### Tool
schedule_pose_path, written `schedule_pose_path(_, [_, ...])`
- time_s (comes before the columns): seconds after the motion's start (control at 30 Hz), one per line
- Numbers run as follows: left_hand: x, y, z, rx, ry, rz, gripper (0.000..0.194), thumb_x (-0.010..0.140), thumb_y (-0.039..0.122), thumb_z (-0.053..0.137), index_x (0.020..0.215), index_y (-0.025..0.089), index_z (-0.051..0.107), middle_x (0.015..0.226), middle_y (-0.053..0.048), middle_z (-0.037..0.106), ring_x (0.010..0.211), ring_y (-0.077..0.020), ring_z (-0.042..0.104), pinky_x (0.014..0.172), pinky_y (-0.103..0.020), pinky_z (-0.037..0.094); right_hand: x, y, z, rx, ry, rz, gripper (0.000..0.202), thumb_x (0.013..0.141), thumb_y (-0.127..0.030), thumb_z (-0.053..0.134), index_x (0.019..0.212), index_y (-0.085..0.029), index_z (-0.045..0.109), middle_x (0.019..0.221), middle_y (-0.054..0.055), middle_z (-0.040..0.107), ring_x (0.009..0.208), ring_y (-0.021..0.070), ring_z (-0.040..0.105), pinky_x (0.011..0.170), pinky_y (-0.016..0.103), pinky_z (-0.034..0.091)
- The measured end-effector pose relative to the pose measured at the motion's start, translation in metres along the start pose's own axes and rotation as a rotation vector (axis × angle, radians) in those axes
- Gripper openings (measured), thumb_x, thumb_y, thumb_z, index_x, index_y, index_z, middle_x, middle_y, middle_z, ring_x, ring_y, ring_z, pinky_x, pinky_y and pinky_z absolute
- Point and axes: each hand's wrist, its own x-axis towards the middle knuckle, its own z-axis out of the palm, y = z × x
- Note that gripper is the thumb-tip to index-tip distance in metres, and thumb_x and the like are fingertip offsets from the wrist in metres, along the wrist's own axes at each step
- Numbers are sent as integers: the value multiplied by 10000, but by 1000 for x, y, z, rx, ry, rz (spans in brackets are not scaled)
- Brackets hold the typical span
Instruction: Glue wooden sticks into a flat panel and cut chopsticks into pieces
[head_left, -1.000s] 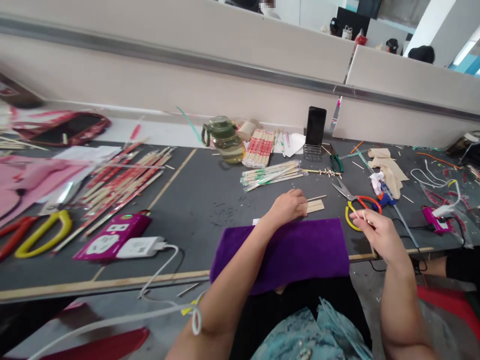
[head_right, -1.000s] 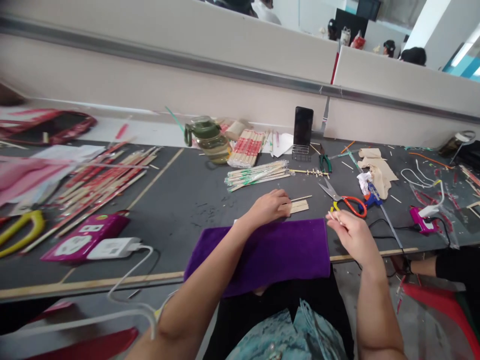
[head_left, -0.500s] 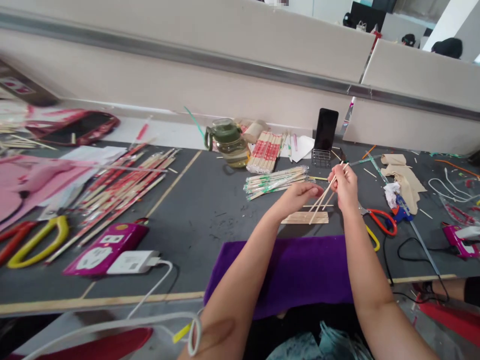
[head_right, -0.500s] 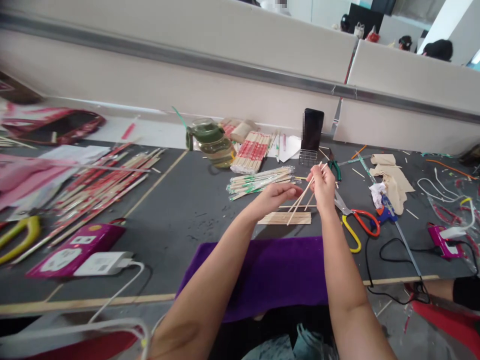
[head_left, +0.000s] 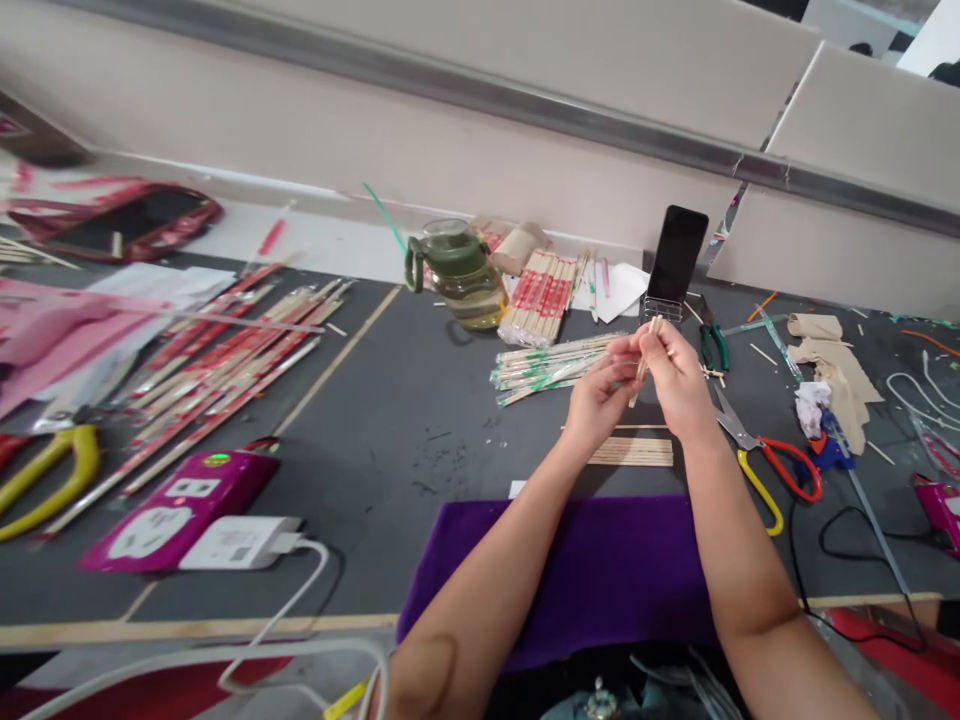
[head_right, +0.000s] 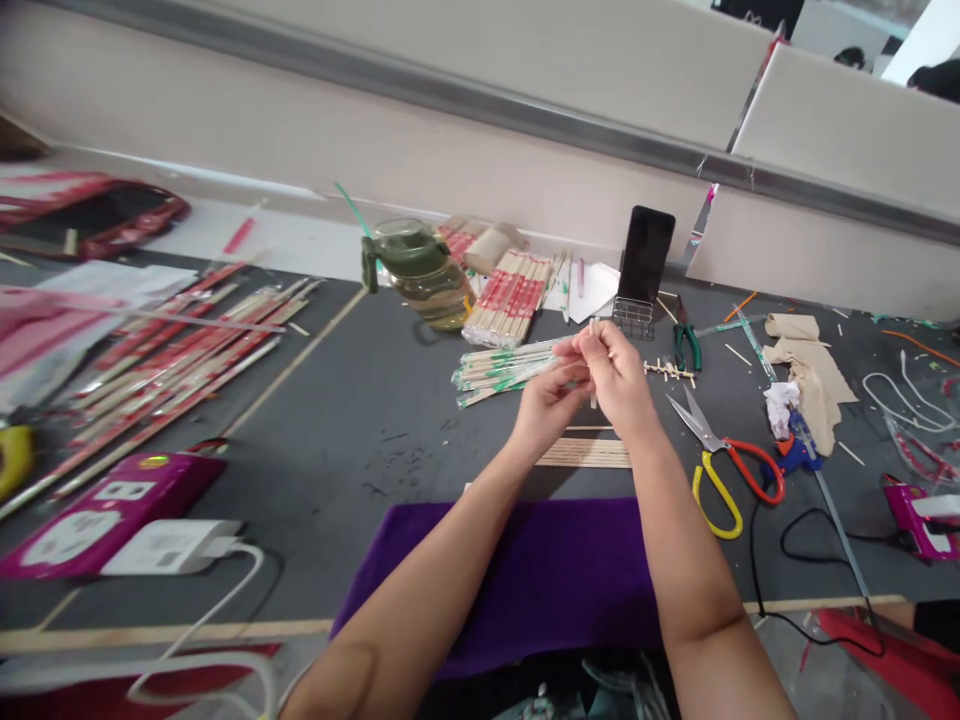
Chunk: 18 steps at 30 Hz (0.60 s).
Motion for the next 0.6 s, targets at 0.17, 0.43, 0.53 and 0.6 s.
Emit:
schedule_pose_path(0.17, [0, -6, 1, -42, -23, -59, 196, 843, 262, 643, 965, 153, 751, 1089, -86, 758, 968, -227, 695, 847, -324, 559, 0, 3, -1, -99, -24, 28, 398, 910, -637, 628, 846, -250, 563, 847, 12, 712, 800, 169, 691, 783, 311, 575])
schedule_pose_path(0.43, [4, -29, -3, -105, -115, -140, 195, 794, 314, 722, 852, 134, 772, 780, -40, 759, 709, -171, 656, 714, -284, 513, -1, 41, -5, 65, -18, 109, 346, 777, -487, 794, 948, -254, 605, 1034, 28, 724, 1021, 205, 695, 994, 380, 553])
schedule_pose_path(0.53, [4, -28, -3, -136, -94, -109, 199, 789, 323, 737, 859, 139, 773, 797, -38, 763, 720, -170, 656, 732, -285, 512, -5, 37, -6, 79, -37, 38, 215, 853, -408, 711, 992, -258, 646, 1078, 30, 734, 1070, 207, 693, 1050, 403, 528])
schedule_pose_path(0.6, [4, -27, -3, -163, -118, -113, 220, 784, 330, 746, 887, 139, 780, 827, -43, 773, 740, -174, 663, 754, -291, 519, -6, 36, -6, 67, -27, 19, 156, 880, -390, 670, 952, -253, 652, 1052, 29, 744, 1038, 210, 709, 1045, 412, 535])
